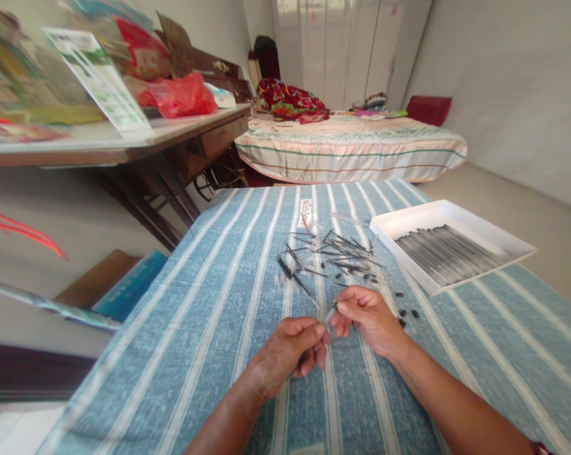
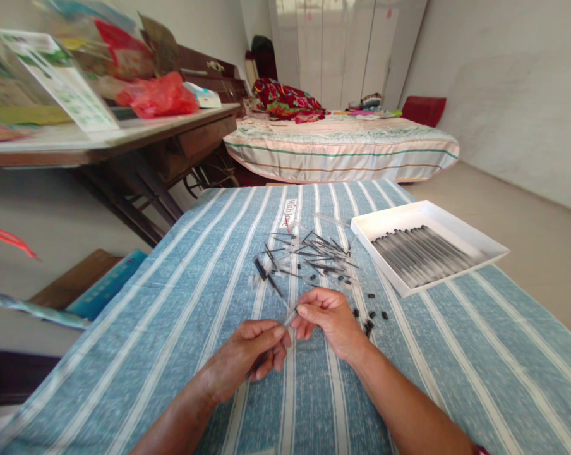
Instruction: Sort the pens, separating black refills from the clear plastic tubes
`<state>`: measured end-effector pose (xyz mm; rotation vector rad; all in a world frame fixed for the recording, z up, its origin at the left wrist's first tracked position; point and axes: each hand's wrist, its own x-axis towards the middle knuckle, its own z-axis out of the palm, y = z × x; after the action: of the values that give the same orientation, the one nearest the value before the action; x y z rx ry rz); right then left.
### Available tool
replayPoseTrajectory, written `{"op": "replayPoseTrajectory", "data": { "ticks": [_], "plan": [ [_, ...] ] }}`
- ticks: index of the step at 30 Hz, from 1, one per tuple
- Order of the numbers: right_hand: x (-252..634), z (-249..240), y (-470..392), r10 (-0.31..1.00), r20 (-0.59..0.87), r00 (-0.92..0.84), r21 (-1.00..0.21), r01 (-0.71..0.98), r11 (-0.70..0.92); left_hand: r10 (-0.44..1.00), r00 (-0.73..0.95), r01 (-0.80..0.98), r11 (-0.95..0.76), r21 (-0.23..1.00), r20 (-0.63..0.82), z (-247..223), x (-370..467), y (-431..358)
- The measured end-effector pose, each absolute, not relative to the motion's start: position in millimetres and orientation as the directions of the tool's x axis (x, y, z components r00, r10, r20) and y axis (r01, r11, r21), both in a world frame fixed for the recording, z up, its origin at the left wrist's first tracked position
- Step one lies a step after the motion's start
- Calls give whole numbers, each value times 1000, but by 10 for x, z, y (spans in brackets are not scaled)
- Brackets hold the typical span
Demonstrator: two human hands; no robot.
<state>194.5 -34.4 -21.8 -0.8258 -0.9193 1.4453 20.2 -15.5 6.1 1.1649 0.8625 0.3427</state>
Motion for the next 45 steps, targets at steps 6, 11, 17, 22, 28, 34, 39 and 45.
{"op": "replayPoseTrajectory", "data": {
  "ticks": [6,11,17,22,28,34,39,45],
  "plan": [
    [1955,-235,-340,996,45,-76,-928,-371,14,646,640,202,382,902,-416,48,191,-147],
    [2052,-210,-332,991,86,-104,-986,-155,69,645,620,264,365,893,-447,70,191,-141],
    [2132,-182,-340,986,86,-146,-996,16,89,635,618,338,318,886,-464,97,174,-127],
    [2152,-169,-344,974,103,-203,-985,114,128,623,639,402,230,886,-451,117,150,-116],
    [2142,-123,-359,963,91,-255,-962,227,151,605,662,425,185,886,-443,130,136,-106],
    [2145,-159,-361,952,68,-300,-918,355,177,611,648,436,193,879,-455,106,131,-110],
    [2155,-146,-356,952,99,-289,-936,298,188,632,641,414,192,890,-435,116,129,-119],
    [2121,-126,-375,954,67,-294,-892,411,189,609,647,432,203,879,-459,132,145,-126]
  ]
}}
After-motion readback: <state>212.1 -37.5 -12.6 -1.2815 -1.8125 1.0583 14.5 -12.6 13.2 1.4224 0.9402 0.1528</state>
